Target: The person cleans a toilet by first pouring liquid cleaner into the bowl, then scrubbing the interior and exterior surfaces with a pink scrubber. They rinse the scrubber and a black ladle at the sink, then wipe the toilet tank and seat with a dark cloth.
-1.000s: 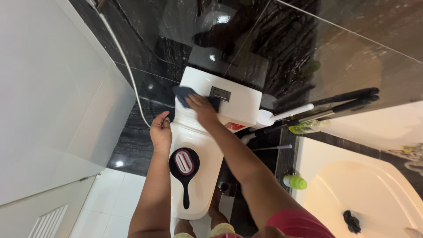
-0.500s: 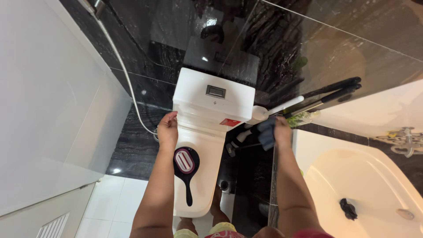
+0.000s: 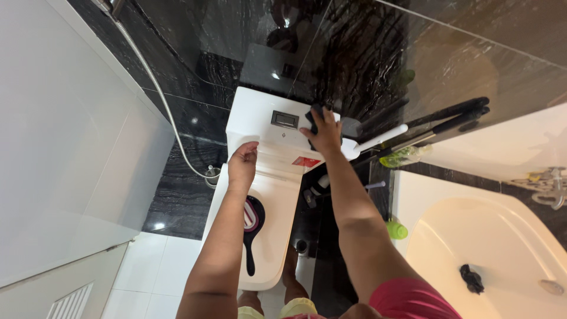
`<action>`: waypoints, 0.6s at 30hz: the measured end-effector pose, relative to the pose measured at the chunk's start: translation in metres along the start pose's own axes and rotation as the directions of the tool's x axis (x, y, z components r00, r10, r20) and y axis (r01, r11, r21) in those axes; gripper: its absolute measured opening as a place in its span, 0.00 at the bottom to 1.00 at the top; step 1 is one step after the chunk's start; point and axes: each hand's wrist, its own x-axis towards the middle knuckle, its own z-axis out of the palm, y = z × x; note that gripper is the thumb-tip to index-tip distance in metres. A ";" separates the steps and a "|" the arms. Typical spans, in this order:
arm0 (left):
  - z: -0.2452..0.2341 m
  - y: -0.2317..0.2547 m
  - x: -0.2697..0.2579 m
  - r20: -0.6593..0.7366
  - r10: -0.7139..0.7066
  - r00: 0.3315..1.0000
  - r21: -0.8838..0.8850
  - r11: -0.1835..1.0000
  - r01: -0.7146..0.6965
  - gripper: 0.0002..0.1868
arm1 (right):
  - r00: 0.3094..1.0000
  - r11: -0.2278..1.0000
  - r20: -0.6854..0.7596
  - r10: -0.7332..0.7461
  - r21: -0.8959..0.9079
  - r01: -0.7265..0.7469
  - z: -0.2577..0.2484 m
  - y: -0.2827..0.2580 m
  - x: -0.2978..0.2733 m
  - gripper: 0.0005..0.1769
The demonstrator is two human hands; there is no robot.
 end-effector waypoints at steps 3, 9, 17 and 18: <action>0.011 -0.023 -0.002 -0.021 -0.080 0.997 -0.134 0.988 0.077 0.10 | 0.999 0.996 0.005 -0.034 0.081 0.034 -0.004 -0.016 -0.027 0.41; 0.029 -0.046 -0.004 -0.022 -0.259 0.966 -0.140 0.957 0.253 0.09 | 0.950 0.946 -0.006 -0.313 0.086 0.313 0.001 -0.035 -0.070 0.34; 0.051 -0.048 -0.010 -0.058 -0.328 0.943 -0.171 0.934 0.314 0.09 | 0.930 0.867 -0.129 -0.345 0.337 0.368 0.017 -0.029 -0.056 0.18; 0.053 -0.050 -0.010 -0.063 -0.350 0.934 -0.190 0.923 0.334 0.09 | 0.938 0.855 -0.115 -0.327 0.386 0.346 0.017 -0.033 -0.054 0.19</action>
